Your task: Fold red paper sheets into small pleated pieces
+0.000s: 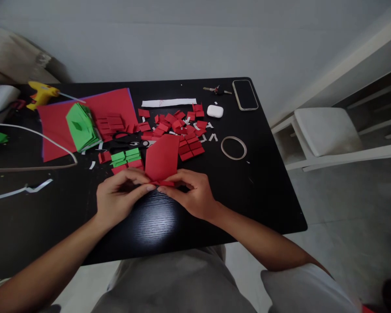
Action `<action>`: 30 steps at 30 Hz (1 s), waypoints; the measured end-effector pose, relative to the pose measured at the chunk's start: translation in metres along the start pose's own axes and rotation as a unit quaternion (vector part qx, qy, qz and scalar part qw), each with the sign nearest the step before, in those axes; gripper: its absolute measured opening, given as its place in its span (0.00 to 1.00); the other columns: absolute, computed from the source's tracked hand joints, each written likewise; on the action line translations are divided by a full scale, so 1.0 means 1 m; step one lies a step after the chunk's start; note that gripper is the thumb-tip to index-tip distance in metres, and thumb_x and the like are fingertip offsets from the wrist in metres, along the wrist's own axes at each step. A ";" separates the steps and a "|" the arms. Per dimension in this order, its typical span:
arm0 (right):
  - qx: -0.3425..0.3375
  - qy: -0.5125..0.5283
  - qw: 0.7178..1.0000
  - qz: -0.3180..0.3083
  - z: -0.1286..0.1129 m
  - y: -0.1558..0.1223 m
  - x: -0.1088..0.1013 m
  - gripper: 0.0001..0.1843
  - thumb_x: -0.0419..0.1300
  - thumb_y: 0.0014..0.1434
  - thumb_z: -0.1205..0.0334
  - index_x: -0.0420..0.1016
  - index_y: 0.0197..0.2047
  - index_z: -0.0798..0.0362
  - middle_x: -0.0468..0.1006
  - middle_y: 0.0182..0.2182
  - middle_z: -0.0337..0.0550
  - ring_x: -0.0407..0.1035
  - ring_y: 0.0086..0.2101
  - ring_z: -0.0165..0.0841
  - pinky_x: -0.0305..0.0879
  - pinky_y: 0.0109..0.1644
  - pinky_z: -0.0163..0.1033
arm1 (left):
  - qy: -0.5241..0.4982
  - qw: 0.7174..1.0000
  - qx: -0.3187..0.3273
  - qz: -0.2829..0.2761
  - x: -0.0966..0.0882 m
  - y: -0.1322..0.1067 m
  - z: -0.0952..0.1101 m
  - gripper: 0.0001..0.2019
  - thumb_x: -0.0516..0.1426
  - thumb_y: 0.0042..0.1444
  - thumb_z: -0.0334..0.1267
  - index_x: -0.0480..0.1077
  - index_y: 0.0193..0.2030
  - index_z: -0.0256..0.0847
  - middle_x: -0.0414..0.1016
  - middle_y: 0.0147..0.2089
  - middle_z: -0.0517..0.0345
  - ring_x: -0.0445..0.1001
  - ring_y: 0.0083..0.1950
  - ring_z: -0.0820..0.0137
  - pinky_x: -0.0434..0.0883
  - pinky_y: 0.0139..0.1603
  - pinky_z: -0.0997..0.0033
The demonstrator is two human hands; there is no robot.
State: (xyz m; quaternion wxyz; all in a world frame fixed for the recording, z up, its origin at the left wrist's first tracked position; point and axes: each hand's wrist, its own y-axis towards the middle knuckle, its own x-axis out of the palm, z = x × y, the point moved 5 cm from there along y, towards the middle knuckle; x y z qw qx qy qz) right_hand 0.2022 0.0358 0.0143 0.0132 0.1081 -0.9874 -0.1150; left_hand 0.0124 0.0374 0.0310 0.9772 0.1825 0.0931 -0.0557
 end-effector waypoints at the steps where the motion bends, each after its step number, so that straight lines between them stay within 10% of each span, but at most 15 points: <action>1: 0.012 -0.001 1.000 0.007 0.002 -0.001 0.000 0.06 0.75 0.59 0.62 0.84 0.39 0.49 0.86 0.36 0.41 0.81 0.36 0.34 0.80 0.41 0.39 | -0.027 0.999 -0.023 0.017 0.000 -0.001 -0.002 0.10 0.72 0.55 0.30 0.76 0.38 0.41 0.80 0.33 0.62 0.78 0.32 0.76 0.76 0.34 0.78; 11: 0.179 0.107 0.977 0.052 0.019 -0.003 0.003 0.30 0.79 0.52 0.52 0.61 0.41 0.45 0.84 0.32 0.34 0.83 0.30 0.35 0.84 0.35 0.41 | -0.185 0.961 -0.208 0.002 0.012 0.000 -0.021 0.20 0.73 0.53 0.40 0.64 0.37 0.43 0.75 0.27 0.67 0.77 0.26 0.75 0.77 0.32 0.74; 18: 0.230 0.158 0.959 0.044 0.025 0.001 0.004 0.31 0.80 0.49 0.56 0.67 0.47 0.48 0.87 0.31 0.38 0.85 0.32 0.38 0.84 0.33 0.38 | -0.192 0.957 -0.216 -0.005 0.013 -0.001 -0.022 0.18 0.72 0.55 0.38 0.65 0.40 0.40 0.79 0.29 0.63 0.79 0.28 0.75 0.77 0.34 0.76; 30: 0.220 0.170 0.961 0.007 0.027 0.003 0.003 0.25 0.78 0.51 0.60 0.76 0.50 0.50 0.87 0.46 0.45 0.83 0.49 0.43 0.81 0.60 0.54 | -0.174 0.960 -0.220 0.001 0.010 -0.001 -0.027 0.19 0.73 0.53 0.36 0.68 0.43 0.41 0.78 0.26 0.66 0.77 0.25 0.75 0.77 0.31 0.76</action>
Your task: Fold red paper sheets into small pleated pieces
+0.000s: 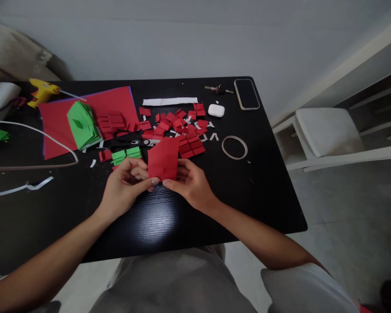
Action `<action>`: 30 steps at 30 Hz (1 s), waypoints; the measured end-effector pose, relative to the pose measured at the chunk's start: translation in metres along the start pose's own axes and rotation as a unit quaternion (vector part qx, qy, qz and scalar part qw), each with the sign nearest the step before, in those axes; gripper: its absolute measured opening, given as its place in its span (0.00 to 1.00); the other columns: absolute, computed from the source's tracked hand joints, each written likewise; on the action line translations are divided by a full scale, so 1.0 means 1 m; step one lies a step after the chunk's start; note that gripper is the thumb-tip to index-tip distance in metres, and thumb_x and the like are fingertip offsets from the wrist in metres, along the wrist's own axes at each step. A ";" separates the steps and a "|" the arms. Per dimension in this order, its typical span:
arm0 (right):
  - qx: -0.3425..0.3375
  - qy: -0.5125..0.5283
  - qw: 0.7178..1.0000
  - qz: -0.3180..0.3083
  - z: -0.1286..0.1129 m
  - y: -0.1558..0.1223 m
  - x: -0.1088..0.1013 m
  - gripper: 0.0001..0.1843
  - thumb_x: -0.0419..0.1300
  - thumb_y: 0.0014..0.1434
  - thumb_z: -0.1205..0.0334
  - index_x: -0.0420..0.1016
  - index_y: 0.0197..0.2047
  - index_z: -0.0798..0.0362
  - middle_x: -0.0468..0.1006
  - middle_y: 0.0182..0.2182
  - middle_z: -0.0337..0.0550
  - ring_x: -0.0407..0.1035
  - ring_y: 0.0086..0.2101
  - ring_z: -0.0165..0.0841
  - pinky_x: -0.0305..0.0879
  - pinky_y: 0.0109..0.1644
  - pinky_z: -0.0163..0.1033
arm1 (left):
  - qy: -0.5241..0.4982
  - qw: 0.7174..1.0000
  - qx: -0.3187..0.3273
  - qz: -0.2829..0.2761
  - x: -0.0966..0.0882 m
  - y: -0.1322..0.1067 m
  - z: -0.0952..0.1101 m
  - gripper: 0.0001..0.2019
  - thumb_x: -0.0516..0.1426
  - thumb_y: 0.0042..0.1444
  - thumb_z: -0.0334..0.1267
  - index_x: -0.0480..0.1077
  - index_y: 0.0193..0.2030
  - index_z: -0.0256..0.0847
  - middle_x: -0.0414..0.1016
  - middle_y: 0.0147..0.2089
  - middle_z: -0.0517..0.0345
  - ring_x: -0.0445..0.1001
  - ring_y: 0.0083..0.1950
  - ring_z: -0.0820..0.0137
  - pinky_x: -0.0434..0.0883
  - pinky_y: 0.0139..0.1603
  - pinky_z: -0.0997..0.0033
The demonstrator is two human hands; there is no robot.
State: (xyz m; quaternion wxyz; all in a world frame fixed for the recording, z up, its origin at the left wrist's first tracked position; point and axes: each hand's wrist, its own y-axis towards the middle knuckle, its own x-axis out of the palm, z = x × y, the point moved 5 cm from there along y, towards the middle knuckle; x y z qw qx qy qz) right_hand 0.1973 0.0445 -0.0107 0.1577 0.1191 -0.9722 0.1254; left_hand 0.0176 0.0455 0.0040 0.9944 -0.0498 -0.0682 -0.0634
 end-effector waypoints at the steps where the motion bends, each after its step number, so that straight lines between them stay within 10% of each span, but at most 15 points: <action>1: -0.011 -0.011 1.000 0.005 0.000 0.000 0.000 0.24 0.78 0.51 0.60 0.77 0.49 0.49 0.87 0.47 0.45 0.83 0.50 0.43 0.80 0.61 0.54 | 0.007 1.000 -0.004 -0.007 0.001 -0.001 -0.001 0.19 0.73 0.53 0.36 0.68 0.43 0.41 0.78 0.26 0.66 0.78 0.26 0.74 0.77 0.31 0.75; 30: -0.023 -0.057 0.997 0.053 -0.001 0.000 -0.004 0.27 0.80 0.49 0.55 0.77 0.50 0.49 0.87 0.47 0.45 0.82 0.48 0.43 0.80 0.57 0.51 | 0.038 0.993 -0.051 -0.099 0.011 -0.011 -0.019 0.21 0.69 0.58 0.38 0.66 0.53 0.45 0.81 0.34 0.61 0.84 0.34 0.66 0.81 0.37 0.67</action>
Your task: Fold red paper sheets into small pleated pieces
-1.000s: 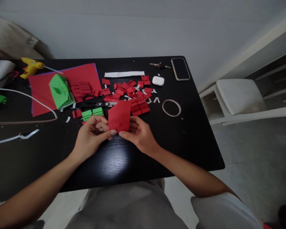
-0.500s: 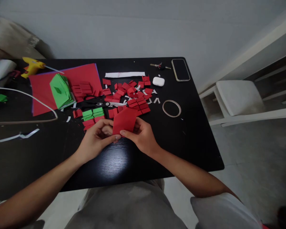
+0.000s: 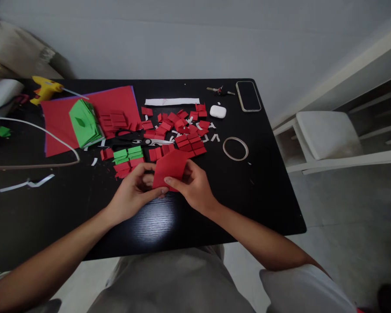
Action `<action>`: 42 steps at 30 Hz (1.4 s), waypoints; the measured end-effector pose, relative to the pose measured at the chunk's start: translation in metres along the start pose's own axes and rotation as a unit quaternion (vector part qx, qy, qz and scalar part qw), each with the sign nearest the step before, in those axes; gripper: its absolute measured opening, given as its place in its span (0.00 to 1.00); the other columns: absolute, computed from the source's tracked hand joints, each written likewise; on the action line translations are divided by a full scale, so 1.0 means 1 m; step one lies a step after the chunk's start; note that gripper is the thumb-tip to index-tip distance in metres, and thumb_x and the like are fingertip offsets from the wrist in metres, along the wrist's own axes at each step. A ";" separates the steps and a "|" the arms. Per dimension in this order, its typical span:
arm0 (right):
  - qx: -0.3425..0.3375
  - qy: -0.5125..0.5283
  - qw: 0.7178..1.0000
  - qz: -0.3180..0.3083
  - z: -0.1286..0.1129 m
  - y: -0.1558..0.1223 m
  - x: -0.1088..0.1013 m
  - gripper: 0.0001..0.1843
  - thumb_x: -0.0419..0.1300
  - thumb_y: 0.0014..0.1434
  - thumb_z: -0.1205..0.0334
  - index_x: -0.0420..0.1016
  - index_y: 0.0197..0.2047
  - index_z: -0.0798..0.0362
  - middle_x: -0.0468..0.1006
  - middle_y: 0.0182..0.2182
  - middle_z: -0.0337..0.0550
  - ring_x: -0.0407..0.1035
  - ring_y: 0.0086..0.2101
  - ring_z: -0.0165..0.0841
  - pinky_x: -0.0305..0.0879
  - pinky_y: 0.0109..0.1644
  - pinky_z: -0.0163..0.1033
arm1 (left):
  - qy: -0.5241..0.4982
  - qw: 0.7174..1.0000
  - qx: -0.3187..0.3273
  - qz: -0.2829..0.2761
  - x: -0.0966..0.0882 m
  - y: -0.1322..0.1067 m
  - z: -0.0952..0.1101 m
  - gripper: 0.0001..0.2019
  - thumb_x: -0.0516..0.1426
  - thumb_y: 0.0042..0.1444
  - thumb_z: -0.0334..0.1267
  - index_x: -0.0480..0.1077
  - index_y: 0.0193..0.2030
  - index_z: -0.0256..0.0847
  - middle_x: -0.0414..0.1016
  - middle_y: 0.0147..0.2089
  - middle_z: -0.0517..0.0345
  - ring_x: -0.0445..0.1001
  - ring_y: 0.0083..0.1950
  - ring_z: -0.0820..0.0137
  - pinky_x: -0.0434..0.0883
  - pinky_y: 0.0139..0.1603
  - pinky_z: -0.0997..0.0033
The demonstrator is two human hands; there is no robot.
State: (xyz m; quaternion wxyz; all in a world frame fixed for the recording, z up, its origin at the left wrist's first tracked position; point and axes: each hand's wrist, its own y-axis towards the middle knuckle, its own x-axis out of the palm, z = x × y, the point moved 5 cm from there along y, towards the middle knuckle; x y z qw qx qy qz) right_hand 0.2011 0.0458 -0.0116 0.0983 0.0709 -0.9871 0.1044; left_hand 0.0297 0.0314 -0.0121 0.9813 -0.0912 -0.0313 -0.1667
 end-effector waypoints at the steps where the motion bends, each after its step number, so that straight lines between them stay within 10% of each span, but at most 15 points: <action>1: -0.008 0.001 1.000 0.012 -0.001 0.001 -0.002 0.27 0.79 0.50 0.55 0.76 0.50 0.49 0.86 0.47 0.45 0.82 0.49 0.43 0.80 0.57 0.50 | 0.013 1.000 0.002 -0.002 0.000 0.000 0.001 0.22 0.69 0.58 0.38 0.66 0.55 0.45 0.81 0.34 0.61 0.84 0.33 0.66 0.80 0.36 0.67; 10: -0.013 0.003 1.000 -0.020 0.004 -0.001 0.002 0.39 0.78 0.53 0.56 0.64 0.63 0.41 0.85 0.45 0.41 0.84 0.46 0.42 0.82 0.55 0.51 | 0.161 0.977 0.120 0.074 -0.014 0.000 0.017 0.22 0.64 0.65 0.37 0.66 0.63 0.43 0.80 0.41 0.57 0.80 0.40 0.71 0.77 0.43 0.71; 30: -0.160 -0.112 0.980 -0.030 -0.011 -0.007 0.001 0.03 0.65 0.67 0.64 0.75 0.43 0.47 0.78 0.39 0.38 0.76 0.37 0.30 0.72 0.40 0.36 | 0.078 0.987 0.128 0.060 -0.013 0.005 0.019 0.09 0.65 0.63 0.34 0.75 0.49 0.41 0.76 0.32 0.63 0.74 0.32 0.76 0.72 0.36 0.76; 42: -0.127 -0.110 0.984 -0.062 -0.016 -0.006 0.003 0.05 0.64 0.67 0.63 0.76 0.36 0.49 0.79 0.35 0.39 0.74 0.36 0.32 0.72 0.43 0.39 | 0.072 0.993 0.091 0.026 -0.013 0.004 0.016 0.08 0.65 0.64 0.36 0.72 0.48 0.43 0.76 0.37 0.61 0.74 0.36 0.73 0.71 0.37 0.74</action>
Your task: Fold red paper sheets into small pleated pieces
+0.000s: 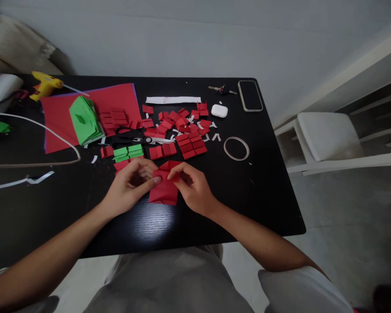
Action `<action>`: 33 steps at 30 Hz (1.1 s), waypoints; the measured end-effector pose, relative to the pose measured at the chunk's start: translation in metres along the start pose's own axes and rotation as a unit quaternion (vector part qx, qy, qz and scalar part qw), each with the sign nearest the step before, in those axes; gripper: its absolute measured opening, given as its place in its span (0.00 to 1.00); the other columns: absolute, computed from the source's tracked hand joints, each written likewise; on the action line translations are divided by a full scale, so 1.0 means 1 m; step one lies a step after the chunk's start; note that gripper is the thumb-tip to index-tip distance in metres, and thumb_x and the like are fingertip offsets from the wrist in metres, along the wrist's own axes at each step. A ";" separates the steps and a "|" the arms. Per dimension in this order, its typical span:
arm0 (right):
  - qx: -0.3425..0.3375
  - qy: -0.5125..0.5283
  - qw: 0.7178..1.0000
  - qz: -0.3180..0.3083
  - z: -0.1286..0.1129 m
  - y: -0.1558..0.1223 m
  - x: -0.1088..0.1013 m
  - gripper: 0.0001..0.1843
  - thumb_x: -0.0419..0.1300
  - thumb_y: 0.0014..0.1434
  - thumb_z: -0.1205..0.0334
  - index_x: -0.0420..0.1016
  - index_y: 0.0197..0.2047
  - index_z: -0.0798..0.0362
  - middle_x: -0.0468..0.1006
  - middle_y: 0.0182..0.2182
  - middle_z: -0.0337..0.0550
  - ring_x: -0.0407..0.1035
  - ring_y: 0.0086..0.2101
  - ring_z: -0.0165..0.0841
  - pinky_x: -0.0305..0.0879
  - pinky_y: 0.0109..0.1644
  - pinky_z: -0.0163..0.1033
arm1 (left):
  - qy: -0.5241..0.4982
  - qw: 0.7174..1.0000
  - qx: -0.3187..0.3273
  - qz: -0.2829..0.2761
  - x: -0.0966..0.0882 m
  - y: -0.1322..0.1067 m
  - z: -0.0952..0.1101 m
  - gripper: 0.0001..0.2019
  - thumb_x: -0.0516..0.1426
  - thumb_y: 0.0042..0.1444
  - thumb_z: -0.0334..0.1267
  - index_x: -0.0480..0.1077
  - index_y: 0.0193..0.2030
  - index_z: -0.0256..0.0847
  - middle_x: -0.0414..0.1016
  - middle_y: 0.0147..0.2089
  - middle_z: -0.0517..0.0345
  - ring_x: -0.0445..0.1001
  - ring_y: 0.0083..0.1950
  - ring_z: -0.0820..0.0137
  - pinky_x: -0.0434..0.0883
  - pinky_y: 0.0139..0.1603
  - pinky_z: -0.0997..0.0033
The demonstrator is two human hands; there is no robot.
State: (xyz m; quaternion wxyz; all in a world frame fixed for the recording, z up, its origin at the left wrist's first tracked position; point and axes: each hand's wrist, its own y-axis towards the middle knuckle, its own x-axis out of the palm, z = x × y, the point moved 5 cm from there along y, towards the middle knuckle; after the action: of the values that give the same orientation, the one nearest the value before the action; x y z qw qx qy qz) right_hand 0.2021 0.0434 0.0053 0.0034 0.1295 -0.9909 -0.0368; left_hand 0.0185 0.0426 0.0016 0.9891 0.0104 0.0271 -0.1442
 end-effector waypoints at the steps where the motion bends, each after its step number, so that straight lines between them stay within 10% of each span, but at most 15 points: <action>1: 0.008 0.002 1.000 0.001 0.000 0.000 0.000 0.04 0.64 0.67 0.62 0.76 0.37 0.49 0.79 0.35 0.39 0.75 0.37 0.33 0.72 0.44 0.39 | -0.006 1.000 -0.014 -0.006 0.000 0.000 -0.001 0.08 0.65 0.64 0.36 0.71 0.47 0.42 0.74 0.36 0.61 0.73 0.35 0.74 0.70 0.36 0.74; 23: 0.120 0.133 0.984 -0.011 0.013 0.003 -0.002 0.09 0.62 0.63 0.64 0.85 0.41 0.47 0.85 0.41 0.40 0.79 0.43 0.35 0.78 0.52 0.43 | 0.047 0.998 0.036 0.011 -0.009 0.001 0.018 0.07 0.61 0.65 0.34 0.84 0.43 0.43 0.85 0.39 0.53 0.80 0.38 0.68 0.73 0.36 0.70; 29: 0.120 0.147 0.982 0.021 0.014 0.000 -0.002 0.09 0.63 0.64 0.56 0.75 0.47 0.46 0.82 0.40 0.40 0.80 0.39 0.36 0.80 0.45 0.43 | 0.113 0.986 0.119 -0.011 -0.009 -0.001 0.030 0.09 0.60 0.65 0.32 0.84 0.45 0.43 0.85 0.41 0.51 0.81 0.40 0.66 0.76 0.39 0.68; 33: 0.108 0.139 0.983 0.042 0.011 -0.001 0.002 0.25 0.75 0.56 0.58 0.65 0.50 0.42 0.84 0.40 0.37 0.83 0.42 0.37 0.81 0.49 0.44 | 0.165 0.971 0.172 -0.030 -0.007 -0.005 0.034 0.10 0.61 0.64 0.29 0.83 0.46 0.43 0.85 0.44 0.51 0.83 0.45 0.65 0.78 0.45 0.66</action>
State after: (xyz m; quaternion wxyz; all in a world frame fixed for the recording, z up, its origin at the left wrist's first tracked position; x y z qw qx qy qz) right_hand 0.2007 0.0428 -0.0054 0.1285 0.0913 -0.9835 0.0890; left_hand 0.0119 0.0389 0.0362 0.9496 0.2033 0.1649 -0.1725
